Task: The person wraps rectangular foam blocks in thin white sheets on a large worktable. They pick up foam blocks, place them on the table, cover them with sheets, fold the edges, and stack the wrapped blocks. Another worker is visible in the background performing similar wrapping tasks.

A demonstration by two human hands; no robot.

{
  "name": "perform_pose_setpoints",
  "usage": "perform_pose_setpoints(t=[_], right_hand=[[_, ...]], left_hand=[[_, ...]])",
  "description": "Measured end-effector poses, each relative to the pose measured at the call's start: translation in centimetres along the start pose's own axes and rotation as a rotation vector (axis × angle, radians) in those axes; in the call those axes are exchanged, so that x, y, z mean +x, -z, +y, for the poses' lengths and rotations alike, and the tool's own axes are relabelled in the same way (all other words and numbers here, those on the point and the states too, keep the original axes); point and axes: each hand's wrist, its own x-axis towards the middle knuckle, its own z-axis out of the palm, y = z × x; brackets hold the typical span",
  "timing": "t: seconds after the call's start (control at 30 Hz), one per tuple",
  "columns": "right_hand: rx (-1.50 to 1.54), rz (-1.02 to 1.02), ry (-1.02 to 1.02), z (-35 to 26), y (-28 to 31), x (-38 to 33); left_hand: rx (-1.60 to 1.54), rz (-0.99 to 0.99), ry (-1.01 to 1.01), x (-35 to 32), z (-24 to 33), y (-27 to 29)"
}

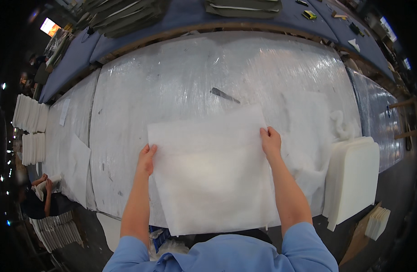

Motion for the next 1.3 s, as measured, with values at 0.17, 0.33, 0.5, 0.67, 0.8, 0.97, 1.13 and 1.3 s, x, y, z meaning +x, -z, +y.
perform_pose_setpoints(t=[0.17,0.33,0.5,0.67,0.8,0.97,1.13,1.3], right_hand=[[0.095,0.034,-0.095,0.1,-0.6,0.6],[-0.229,0.211,0.067,0.8,-1.3,1.8],[-0.248,0.328,0.102,3.1,1.0,2.4],[-0.292,0.316,0.112,4.6,2.2,2.5],[-0.322,0.275,0.115,4.7,1.7,3.0],[-0.184,0.189,0.068,3.3,1.2,3.0],[0.184,-0.087,-0.363,2.2,4.0,-1.8],[0.113,-0.087,-0.236,5.9,4.0,-5.2]], left_hand=[[0.079,0.046,0.227,2.4,1.3,-2.3],[0.406,0.296,0.065,4.7,0.1,-3.8],[0.533,0.384,-0.208,5.5,-1.5,-3.6],[0.7,0.362,-0.15,5.7,-1.6,-3.6],[0.726,0.396,-0.174,5.9,-2.1,-2.5],[0.352,0.188,-0.08,5.2,-2.9,-2.0],[0.129,0.151,0.349,-2.2,-1.1,-0.4],[0.295,0.189,0.207,-7.0,-5.3,1.6]])
